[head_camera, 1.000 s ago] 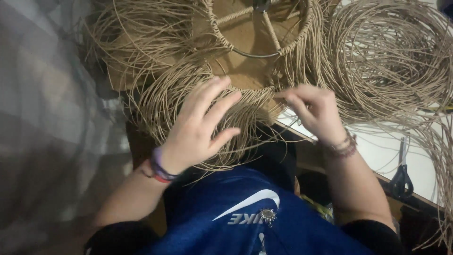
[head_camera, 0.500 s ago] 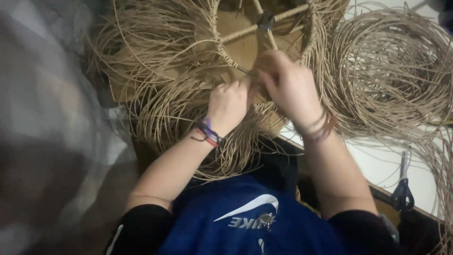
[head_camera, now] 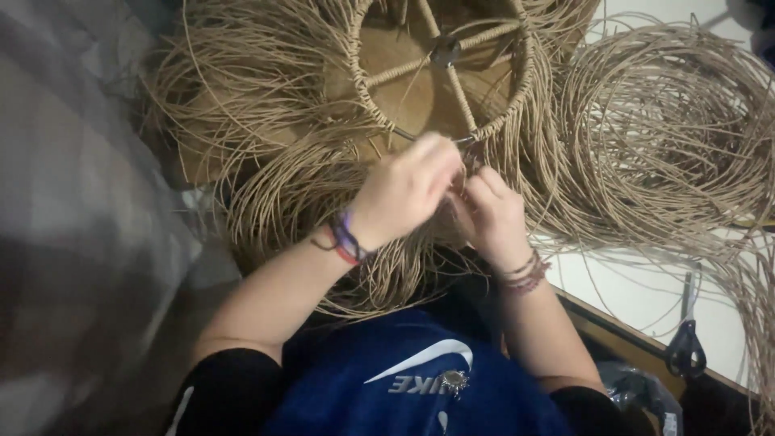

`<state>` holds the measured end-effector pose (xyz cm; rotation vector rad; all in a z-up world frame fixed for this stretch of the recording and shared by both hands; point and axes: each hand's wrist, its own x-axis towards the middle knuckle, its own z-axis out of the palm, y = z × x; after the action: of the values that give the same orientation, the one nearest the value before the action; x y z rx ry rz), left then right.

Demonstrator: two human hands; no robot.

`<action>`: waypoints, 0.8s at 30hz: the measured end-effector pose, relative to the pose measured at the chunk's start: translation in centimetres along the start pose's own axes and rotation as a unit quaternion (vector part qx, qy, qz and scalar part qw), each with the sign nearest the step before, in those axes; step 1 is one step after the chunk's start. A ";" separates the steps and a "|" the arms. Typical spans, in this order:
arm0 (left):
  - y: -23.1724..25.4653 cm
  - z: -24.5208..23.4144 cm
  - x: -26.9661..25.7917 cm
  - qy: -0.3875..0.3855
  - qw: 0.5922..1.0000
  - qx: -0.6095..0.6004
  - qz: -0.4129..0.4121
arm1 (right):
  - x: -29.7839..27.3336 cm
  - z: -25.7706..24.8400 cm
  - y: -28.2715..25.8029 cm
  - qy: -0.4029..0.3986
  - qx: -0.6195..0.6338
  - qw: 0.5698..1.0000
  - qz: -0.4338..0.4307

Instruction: Weaving natural fiber twine around a metal frame to create a lampshade

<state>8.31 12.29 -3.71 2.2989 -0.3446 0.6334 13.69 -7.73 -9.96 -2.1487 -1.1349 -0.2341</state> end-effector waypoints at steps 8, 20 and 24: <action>-2.4 -0.7 3.1 -0.036 0.939 -0.234 -0.251 | 1.7 1.0 -0.7 0.229 -0.091 0.969 -0.020; -0.9 -4.2 -2.3 -0.073 0.997 -0.004 -0.016 | 2.7 -2.0 -2.7 -0.076 0.498 0.816 0.285; -5.1 -8.8 -2.8 0.183 0.941 0.246 0.142 | 2.5 -1.4 -2.9 -0.015 0.556 0.766 0.323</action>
<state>5.07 22.24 -2.63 2.5387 -0.3715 1.4055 13.08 -5.85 -6.38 -1.2809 -0.2694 0.6507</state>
